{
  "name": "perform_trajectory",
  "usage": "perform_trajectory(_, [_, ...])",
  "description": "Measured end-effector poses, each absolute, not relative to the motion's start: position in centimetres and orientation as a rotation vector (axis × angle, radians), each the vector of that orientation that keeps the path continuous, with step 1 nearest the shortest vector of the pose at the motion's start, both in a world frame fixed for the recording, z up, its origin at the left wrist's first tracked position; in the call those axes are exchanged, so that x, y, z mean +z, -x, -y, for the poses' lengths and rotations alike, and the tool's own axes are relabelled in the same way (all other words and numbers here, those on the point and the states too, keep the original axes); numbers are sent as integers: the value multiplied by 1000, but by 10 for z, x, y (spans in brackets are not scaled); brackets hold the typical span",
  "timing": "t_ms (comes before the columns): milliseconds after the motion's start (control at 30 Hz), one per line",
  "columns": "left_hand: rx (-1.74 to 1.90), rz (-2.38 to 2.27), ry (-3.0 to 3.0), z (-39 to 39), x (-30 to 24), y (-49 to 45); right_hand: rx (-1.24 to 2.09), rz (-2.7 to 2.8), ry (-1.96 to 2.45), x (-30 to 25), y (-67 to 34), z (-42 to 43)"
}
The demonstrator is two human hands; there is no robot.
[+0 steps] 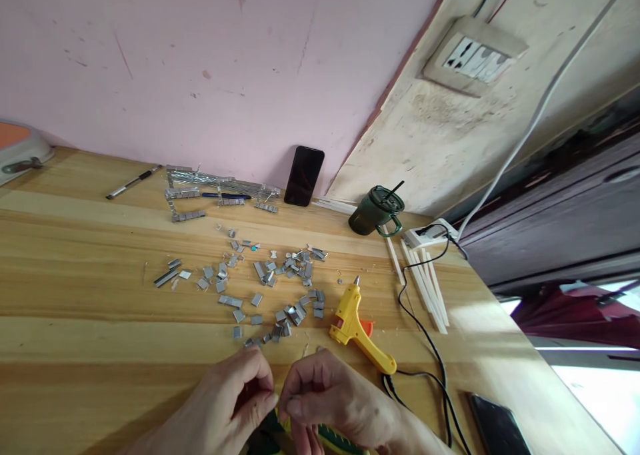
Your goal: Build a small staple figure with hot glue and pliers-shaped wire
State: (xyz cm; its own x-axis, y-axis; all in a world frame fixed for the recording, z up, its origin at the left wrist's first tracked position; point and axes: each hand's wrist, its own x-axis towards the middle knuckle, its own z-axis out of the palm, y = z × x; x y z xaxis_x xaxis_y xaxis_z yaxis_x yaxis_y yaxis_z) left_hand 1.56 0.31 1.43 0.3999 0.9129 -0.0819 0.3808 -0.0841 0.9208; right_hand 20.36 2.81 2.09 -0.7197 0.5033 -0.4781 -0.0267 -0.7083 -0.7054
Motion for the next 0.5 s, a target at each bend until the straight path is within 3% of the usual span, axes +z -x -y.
perform_trajectory(200, [665,-1062,-1214,-6,18,-19,2483,669,785,9,-194,-21])
perform_trajectory(500, [1110,-829,-2141,-12,17,-14,2543,397,704,2,-187,-17])
